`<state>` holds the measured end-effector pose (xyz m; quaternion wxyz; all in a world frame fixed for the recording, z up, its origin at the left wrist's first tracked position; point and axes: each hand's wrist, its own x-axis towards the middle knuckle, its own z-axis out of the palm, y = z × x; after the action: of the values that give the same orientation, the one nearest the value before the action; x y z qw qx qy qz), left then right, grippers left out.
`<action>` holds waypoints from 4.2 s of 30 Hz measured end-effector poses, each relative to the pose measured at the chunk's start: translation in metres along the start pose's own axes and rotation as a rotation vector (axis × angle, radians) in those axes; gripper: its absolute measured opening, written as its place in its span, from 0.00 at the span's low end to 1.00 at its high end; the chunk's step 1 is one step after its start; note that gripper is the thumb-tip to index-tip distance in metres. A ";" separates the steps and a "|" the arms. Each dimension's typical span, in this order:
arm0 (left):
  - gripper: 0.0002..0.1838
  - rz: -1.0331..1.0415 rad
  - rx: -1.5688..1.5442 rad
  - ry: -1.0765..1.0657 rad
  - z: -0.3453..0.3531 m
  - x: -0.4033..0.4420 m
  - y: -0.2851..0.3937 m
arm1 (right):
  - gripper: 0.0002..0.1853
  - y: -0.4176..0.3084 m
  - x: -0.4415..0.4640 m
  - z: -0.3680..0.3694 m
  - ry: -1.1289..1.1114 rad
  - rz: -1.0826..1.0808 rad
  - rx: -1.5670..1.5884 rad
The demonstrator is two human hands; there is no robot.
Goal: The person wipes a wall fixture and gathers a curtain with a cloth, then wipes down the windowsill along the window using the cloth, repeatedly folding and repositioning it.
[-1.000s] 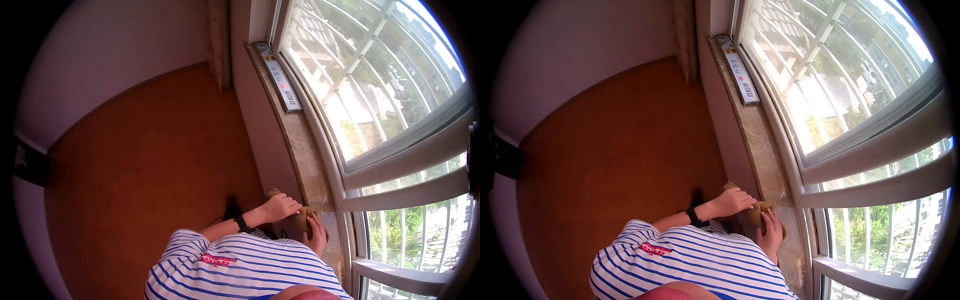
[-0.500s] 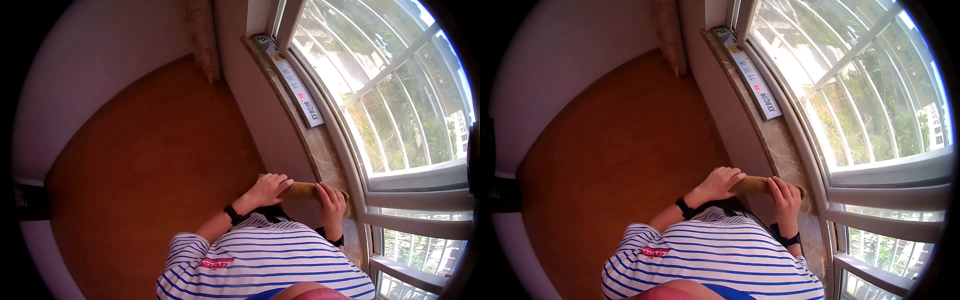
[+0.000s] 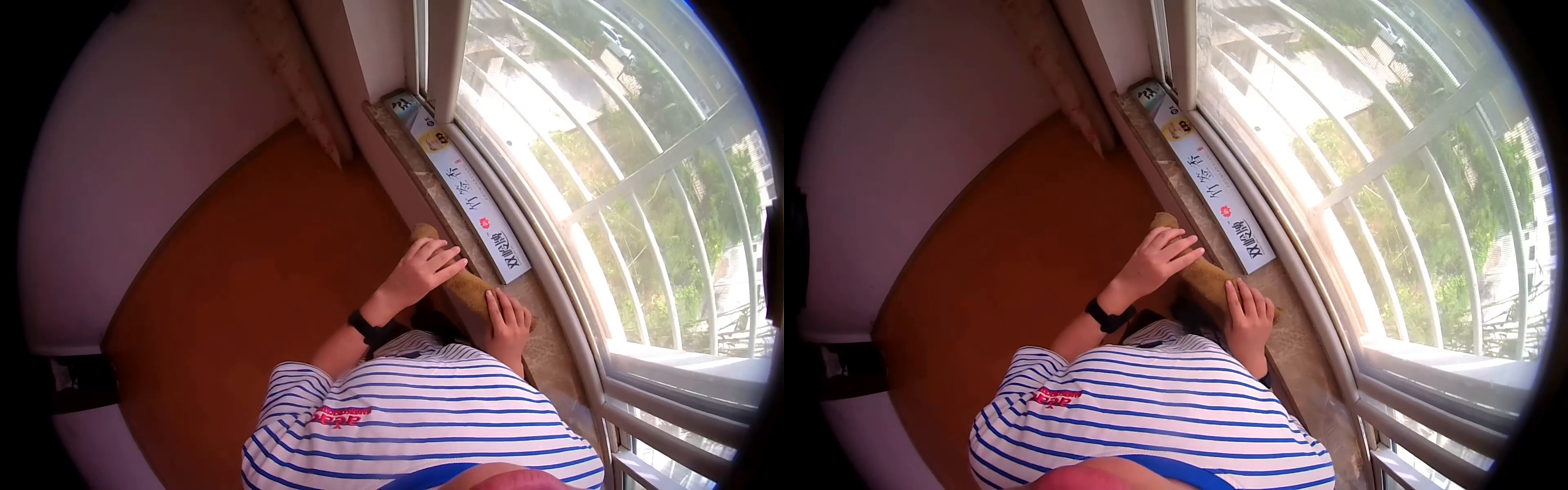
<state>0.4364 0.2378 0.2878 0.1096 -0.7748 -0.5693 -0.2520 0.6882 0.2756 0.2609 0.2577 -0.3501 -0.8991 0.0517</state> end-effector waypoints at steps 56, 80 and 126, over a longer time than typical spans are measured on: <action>0.25 0.708 -0.742 -0.068 0.162 0.159 0.053 | 0.17 0.065 0.014 -0.025 0.860 0.718 -0.031; 0.15 0.574 0.089 -0.195 0.157 0.133 0.268 | 0.22 0.137 -0.151 -0.064 0.439 0.516 -0.182; 0.16 0.860 -0.204 -0.038 0.250 0.087 1.219 | 0.28 0.372 -0.913 -0.570 0.520 0.905 -0.255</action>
<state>1.6652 0.0244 0.2625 0.1172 -0.9526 -0.1691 -0.2241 1.7650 -0.0944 0.2607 0.3792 -0.7323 -0.5642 -0.0402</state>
